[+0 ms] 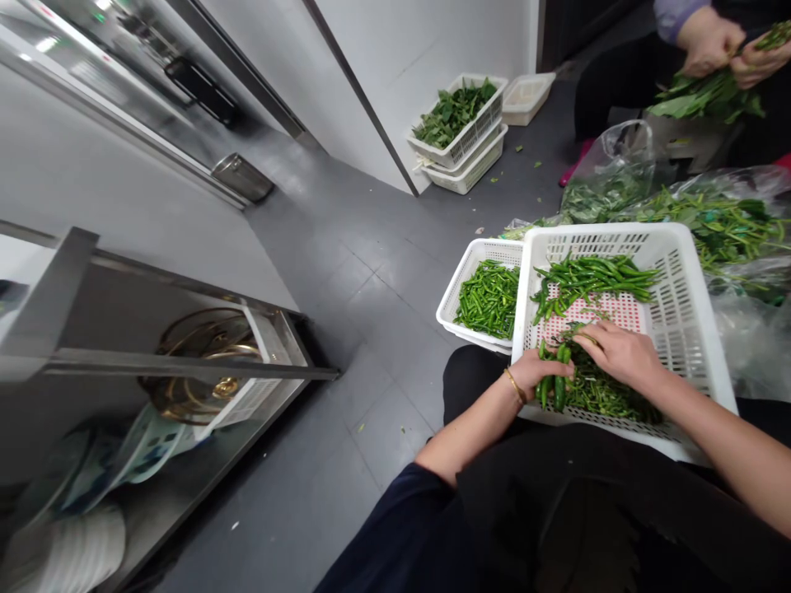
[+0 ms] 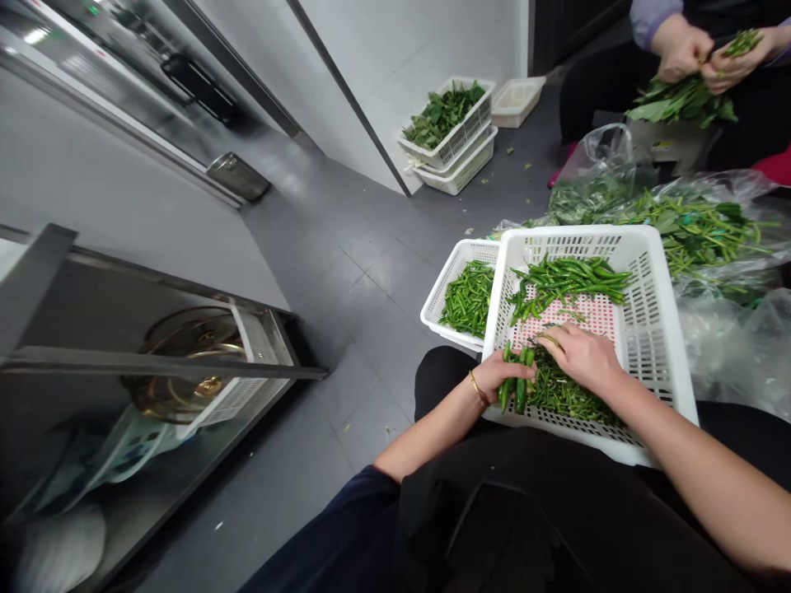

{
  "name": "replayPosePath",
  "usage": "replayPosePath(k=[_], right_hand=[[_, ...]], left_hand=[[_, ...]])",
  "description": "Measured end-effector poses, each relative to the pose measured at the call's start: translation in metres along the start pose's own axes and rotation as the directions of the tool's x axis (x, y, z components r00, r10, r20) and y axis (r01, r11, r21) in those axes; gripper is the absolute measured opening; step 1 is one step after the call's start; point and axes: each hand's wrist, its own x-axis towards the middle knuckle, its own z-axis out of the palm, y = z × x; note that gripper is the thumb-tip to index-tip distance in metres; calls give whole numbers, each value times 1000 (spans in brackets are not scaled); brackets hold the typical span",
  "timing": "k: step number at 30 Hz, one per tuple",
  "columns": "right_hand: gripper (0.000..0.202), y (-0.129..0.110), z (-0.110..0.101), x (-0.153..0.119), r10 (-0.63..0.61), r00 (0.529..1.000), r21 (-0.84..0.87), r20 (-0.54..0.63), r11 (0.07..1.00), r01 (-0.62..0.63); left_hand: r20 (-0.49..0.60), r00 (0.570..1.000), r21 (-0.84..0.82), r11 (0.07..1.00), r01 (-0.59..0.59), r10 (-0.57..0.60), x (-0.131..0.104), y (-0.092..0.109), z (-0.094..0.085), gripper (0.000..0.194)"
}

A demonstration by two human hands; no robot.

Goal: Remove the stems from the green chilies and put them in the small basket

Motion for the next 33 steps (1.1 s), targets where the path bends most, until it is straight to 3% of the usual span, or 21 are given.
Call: replayPosePath(k=[3, 6, 8, 12, 16, 20, 22, 25, 28, 31, 33], right_hand=[[70, 14, 20, 46, 161, 976, -127, 148, 982, -143], [52, 20, 38, 83, 214, 943, -159, 256, 971, -178], [38, 20, 41, 88, 202, 950, -132, 238, 976, -175], [32, 21, 24, 48, 54, 990, 117, 131, 991, -70], [33, 16, -2, -9, -155, 973, 448, 168, 892, 65], [45, 10, -12, -17, -109, 911, 618, 398, 765, -179], [47, 4, -11, -9, -87, 908, 597, 409, 779, -194], [41, -7, -7, -1, -164, 970, 409, 180, 909, 77], [34, -16, 0, 5, -253, 967, 89, -18, 963, 254], [34, -20, 8, 17, -153, 988, -32, 2, 988, 153], [39, -20, 9, 26, -13, 997, 100, 81, 995, 4]], left_hand=[[-125, 992, -57, 998, -20, 13, 6, 4, -1, 38], [-259, 966, -121, 991, -52, 19, 10, 12, 4, 39], [-325, 945, -162, 982, -92, 35, 13, 15, 8, 41], [-408, 907, -221, 953, -205, 101, 24, 12, 13, 48], [-345, 923, -185, 951, -247, 172, 31, 1, 15, 49], [-226, 948, -34, 970, -239, 226, 20, -6, 18, 47], [-165, 957, 15, 971, -240, 239, 12, -6, 19, 48], [-184, 961, -33, 976, -217, 207, 5, -6, 20, 50], [-196, 972, -135, 978, -160, 132, 6, -10, 19, 44], [-314, 924, -77, 964, -255, 219, 8, -15, 17, 39], [-362, 856, 66, 926, -372, 369, 8, -17, 12, 37]])
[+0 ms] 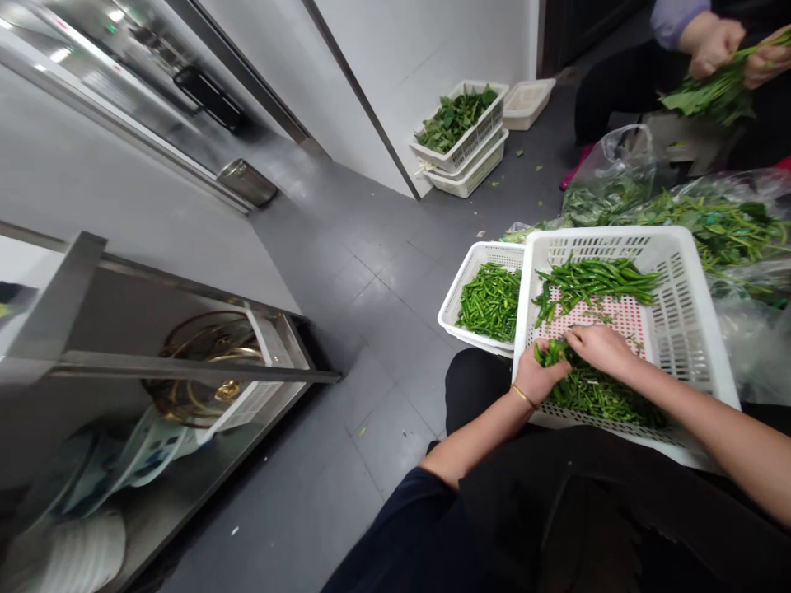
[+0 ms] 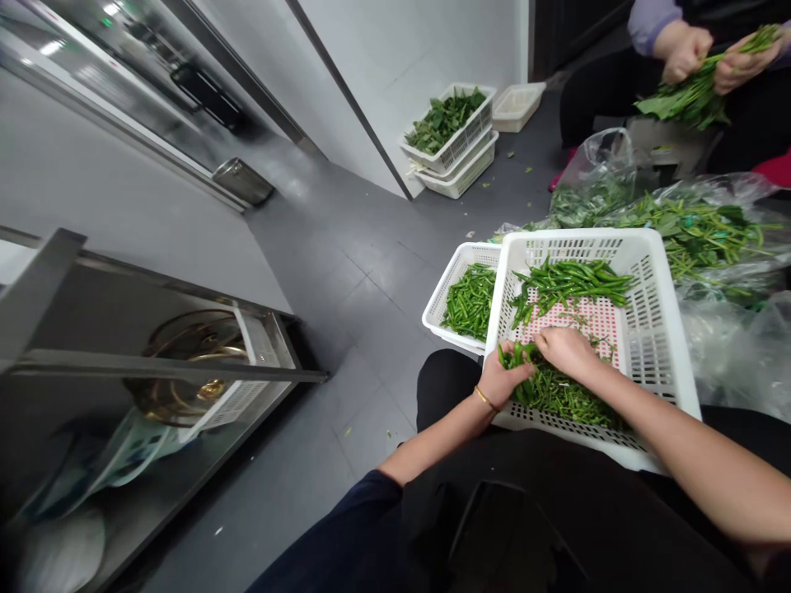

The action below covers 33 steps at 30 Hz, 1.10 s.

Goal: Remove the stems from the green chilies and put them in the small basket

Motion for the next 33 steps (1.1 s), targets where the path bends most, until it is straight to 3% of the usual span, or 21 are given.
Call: replayPosePath(k=[2, 4, 7, 10, 14, 16, 18, 20, 21, 24, 26, 27, 29, 31, 33], right_hand=[[43, 1, -7, 3, 73, 995, 254, 70, 963, -88], [45, 3, -19, -3, 65, 997, 433, 42, 898, -77], [46, 4, -41, -21, 0, 997, 427, -80, 904, 34], [45, -2, -53, -37, -106, 992, 369, -68, 921, 124], [42, -18, -42, -43, -75, 992, 408, -97, 907, 109], [42, -24, -24, -44, 52, 997, 579, -60, 815, -8], [43, -23, -3, -44, 190, 980, 786, 62, 596, -165], [44, -13, 13, -43, 249, 951, 869, 183, 411, -275], [44, -4, 18, -41, 230, 946, 846, 227, 435, -309], [39, 26, 15, -26, 113, 935, 573, 336, 763, -298], [28, 37, 7, -6, 80, 956, 292, 282, 942, -165], [27, 37, 4, 6, 60, 975, 146, 213, 985, -93], [33, 27, 5, 32, -13, 994, -161, 111, 987, 31], [39, 11, 15, 56, -76, 987, -367, 140, 922, 123], [38, 1, 26, 73, -107, 973, -439, 204, 878, 189]], left_hand=[[23, 994, 37, 994, -105, 104, 0, 2, -8, 37], [41, 995, -33, 996, -86, 88, 0, 8, -18, 40], [52, 999, -158, 987, -2, 10, 0, 18, -29, 45], [153, 988, -129, 991, 16, 4, 1, 24, -27, 44], [311, 948, 31, 996, -82, 68, -3, 23, -8, 47], [312, 941, 96, 981, -166, 129, -8, 24, -1, 45], [378, 913, 143, 965, -218, 151, -14, 27, 2, 41], [467, 873, 115, 970, -216, 139, -18, 30, 0, 39], [491, 863, 78, 980, -183, 122, -19, 30, -2, 40], [459, 889, -49, 999, 20, 5, -19, 26, -9, 47], [412, 904, -93, 982, 164, -112, -16, 20, -13, 50], [384, 909, -107, 971, 215, -159, -14, 17, -13, 48], [343, 913, -131, 951, 280, -221, -9, 13, -13, 41], [337, 907, -154, 936, 317, -252, -5, 11, -12, 37], [353, 895, -178, 920, 349, -271, -2, 11, -12, 36]])
